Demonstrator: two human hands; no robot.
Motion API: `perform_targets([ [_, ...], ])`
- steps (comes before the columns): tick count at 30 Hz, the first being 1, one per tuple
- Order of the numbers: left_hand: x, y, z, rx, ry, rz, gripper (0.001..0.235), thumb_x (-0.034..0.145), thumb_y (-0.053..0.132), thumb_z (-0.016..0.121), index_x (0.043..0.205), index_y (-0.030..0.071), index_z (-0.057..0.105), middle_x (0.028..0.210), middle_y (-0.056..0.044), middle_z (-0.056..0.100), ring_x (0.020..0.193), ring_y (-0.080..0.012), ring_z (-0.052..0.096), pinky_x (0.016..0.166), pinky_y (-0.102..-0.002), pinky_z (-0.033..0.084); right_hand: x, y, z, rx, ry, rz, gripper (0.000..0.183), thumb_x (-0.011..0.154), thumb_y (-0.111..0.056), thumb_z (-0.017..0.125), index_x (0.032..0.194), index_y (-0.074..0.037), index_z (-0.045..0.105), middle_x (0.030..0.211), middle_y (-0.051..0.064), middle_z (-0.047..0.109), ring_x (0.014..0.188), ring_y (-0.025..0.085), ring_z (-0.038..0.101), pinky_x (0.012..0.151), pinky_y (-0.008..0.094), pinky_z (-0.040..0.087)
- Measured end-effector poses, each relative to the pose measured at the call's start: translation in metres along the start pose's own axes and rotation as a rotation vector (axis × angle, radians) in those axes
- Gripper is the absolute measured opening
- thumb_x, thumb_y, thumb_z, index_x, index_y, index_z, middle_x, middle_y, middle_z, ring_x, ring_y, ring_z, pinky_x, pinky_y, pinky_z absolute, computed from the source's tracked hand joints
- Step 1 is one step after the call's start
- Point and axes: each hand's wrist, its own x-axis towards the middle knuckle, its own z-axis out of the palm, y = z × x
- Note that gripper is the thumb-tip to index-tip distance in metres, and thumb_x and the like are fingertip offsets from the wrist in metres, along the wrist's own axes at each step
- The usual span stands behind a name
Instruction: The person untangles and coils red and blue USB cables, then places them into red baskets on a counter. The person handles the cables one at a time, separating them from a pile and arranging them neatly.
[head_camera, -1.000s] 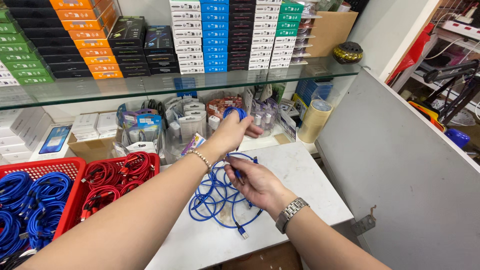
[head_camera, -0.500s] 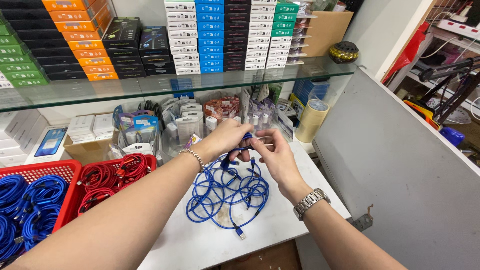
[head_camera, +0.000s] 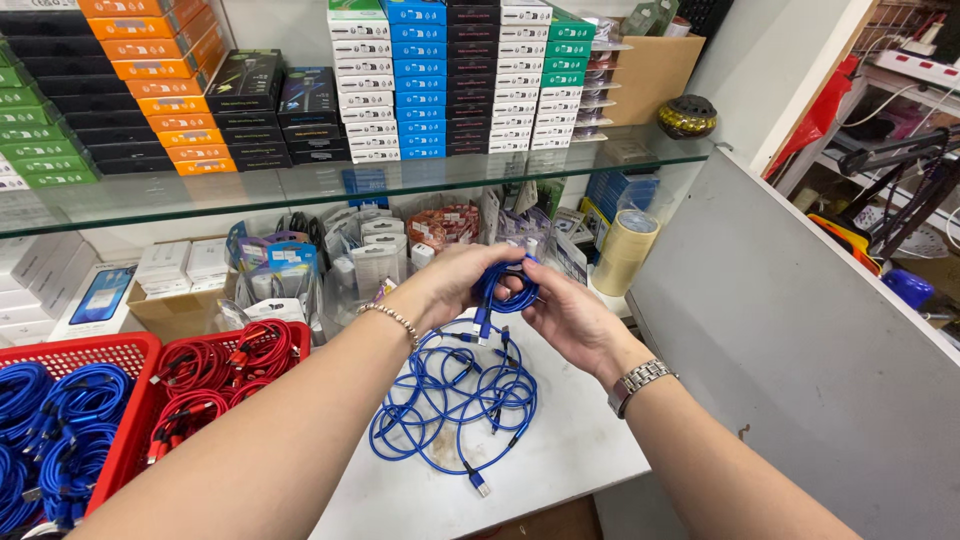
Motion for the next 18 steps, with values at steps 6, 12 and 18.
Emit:
perform_targets([
  [6,0.003,-0.013,-0.013,-0.096,-0.161,-0.114,0.016,0.097,0.027,0.070,0.091,0.012,0.070,0.085,0.004,0.070,0.083,-0.0101,0.064,0.076,-0.029,0.052,-0.002,-0.013,-0.015,0.214,-0.085,0.117,0.022,0.100,-0.021,0.070,0.117,-0.008,0.067,0.108,0.003,0.070,0.091,0.008,0.062,0.073,0.021,0.049],
  [12,0.000,-0.009,-0.019,-0.313,-0.318,-0.123,0.017,0.098,0.026,0.066,0.091,0.011,0.068,0.085,0.002,0.068,0.086,-0.0126,0.070,0.080,-0.032,0.057,-0.008,-0.028,-0.021,0.168,-0.121,0.148,0.032,0.095,-0.019,0.067,0.124,-0.005,0.065,0.114,0.006,0.072,0.098,0.011,0.066,0.082,0.022,0.054],
  [18,0.014,-0.018,-0.008,-0.034,-0.135,0.063,0.017,0.098,0.022,0.068,0.096,0.006,0.067,0.089,-0.003,0.072,0.084,-0.0129,0.070,0.078,-0.029,0.057,0.006,-0.029,-0.024,-0.094,0.064,0.127,0.029,0.094,-0.017,0.070,0.121,-0.004,0.064,0.112,0.008,0.072,0.099,0.011,0.067,0.087,0.022,0.056],
])
